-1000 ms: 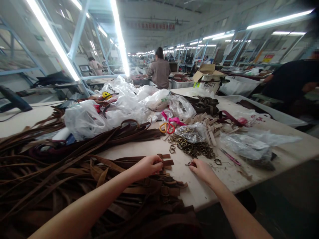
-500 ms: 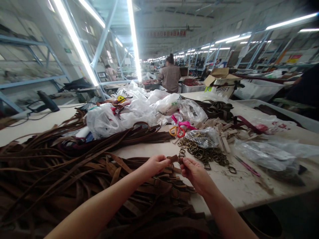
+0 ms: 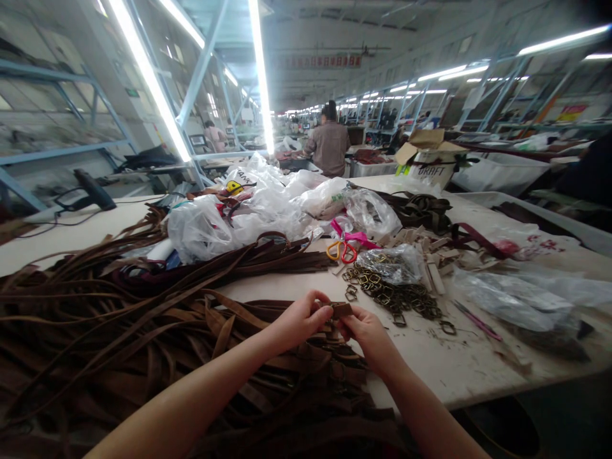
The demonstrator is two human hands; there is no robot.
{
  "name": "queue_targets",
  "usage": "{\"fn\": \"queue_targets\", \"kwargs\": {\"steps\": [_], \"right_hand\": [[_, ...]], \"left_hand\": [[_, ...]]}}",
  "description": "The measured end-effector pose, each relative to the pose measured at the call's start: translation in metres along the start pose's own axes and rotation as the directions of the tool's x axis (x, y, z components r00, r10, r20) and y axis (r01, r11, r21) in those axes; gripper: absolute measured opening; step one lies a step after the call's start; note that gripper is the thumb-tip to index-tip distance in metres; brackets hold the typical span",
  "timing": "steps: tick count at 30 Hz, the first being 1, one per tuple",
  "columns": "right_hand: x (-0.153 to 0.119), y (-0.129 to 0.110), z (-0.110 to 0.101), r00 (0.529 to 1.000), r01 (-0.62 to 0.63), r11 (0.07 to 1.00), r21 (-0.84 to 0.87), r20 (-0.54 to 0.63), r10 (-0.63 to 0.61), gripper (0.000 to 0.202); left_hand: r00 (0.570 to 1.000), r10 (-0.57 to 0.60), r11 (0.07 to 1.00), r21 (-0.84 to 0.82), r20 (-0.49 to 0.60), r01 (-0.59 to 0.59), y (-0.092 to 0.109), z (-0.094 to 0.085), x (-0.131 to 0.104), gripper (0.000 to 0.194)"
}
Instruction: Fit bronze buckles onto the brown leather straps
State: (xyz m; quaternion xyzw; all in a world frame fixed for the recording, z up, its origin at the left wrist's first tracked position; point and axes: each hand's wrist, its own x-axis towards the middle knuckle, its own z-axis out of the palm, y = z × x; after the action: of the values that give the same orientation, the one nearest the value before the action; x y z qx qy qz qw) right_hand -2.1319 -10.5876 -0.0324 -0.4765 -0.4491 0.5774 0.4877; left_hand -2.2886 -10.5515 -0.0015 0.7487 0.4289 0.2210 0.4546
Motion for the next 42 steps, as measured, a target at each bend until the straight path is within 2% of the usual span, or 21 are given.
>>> {"fn": "queue_targets", "kwargs": {"steps": [4, 7, 10, 12, 14, 16, 19, 22, 25, 27, 29, 33, 36, 38, 42], "right_hand": [[0.011, 0.002, 0.003, 1.0, -0.004, 0.999, 0.036, 0.002, 0.004, 0.034], [0.016, 0.005, 0.006, 0.999, -0.053, 0.992, 0.117, -0.001, 0.053, 0.034], [0.02, 0.008, 0.008, 0.996, -0.081, 0.984, 0.159, 0.039, 0.076, 0.031], [0.023, 0.009, 0.009, 0.995, -0.091, 0.983, 0.16, 0.051, 0.084, 0.031], [0.026, 0.01, 0.011, 0.994, -0.1, 0.983, 0.151, 0.056, 0.092, 0.03], [0.029, 0.012, 0.013, 0.993, -0.107, 0.985, 0.134, 0.058, 0.1, 0.029], [0.032, 0.016, 0.017, 0.992, -0.115, 0.985, 0.132, 0.069, 0.106, 0.027], [0.034, 0.02, 0.022, 0.989, -0.135, 0.979, 0.154, 0.087, 0.122, 0.026], [0.033, 0.022, 0.025, 0.993, -0.105, 0.99, 0.092, 0.059, 0.1, 0.026], [0.031, 0.022, 0.025, 0.999, -0.036, 0.999, -0.01, 0.026, 0.036, 0.026], [0.028, 0.02, 0.024, 0.999, 0.032, 0.996, -0.079, 0.03, -0.03, 0.027], [0.02, 0.015, 0.021, 0.996, 0.089, 0.996, -0.011, 0.012, -0.089, 0.029], [0.016, 0.011, 0.02, 0.996, 0.082, 0.991, 0.103, -0.041, -0.078, 0.033], [0.014, 0.01, 0.019, 0.995, 0.073, 0.991, 0.115, -0.074, -0.064, 0.035], [0.008, 0.014, 0.01, 0.965, 0.082, 0.994, 0.074, -0.256, -0.06, 0.033]], "left_hand": [[0.974, 0.21, 0.957, 0.221, -0.084, -0.188, -0.001, -0.001, 0.001, 0.026], [0.945, 0.291, 0.941, 0.223, -0.148, -0.255, 0.002, -0.003, 0.003, 0.016], [0.95, 0.24, 0.97, 0.008, -0.198, -0.243, 0.005, -0.005, 0.004, 0.019], [0.979, 0.147, 0.972, -0.164, -0.138, -0.169, 0.007, -0.009, 0.005, 0.022], [0.993, 0.092, 0.976, -0.193, -0.071, -0.104, 0.009, -0.013, 0.005, 0.023], [0.994, 0.079, 0.996, -0.021, -0.08, -0.081, 0.009, -0.018, 0.004, 0.022], [0.983, 0.041, 0.957, 0.291, -0.179, 0.013, 0.005, -0.021, 0.003, 0.014], [0.968, 0.021, 0.891, 0.444, -0.251, 0.096, 0.001, -0.02, 0.002, 0.01], [0.971, 0.075, 0.823, 0.564, -0.228, 0.069, -0.001, -0.018, 0.001, 0.008], [0.978, 0.088, 0.807, 0.589, -0.189, 0.041, -0.002, -0.017, 0.0, 0.009], [0.983, 0.088, 0.839, 0.544, -0.164, 0.015, -0.002, -0.017, 0.0, 0.008], [0.979, 0.142, 0.89, 0.451, -0.144, -0.063, -0.001, -0.015, -0.002, 0.035], [0.97, 0.206, 0.84, 0.531, -0.126, -0.11, 0.0, -0.01, -0.004, 0.027], [0.962, 0.249, 0.8, 0.583, -0.11, -0.14, 0.001, -0.006, -0.006, 0.021], [0.95, 0.297, 0.711, 0.685, -0.091, -0.157, 0.004, -0.002, -0.008, 0.02]]}}
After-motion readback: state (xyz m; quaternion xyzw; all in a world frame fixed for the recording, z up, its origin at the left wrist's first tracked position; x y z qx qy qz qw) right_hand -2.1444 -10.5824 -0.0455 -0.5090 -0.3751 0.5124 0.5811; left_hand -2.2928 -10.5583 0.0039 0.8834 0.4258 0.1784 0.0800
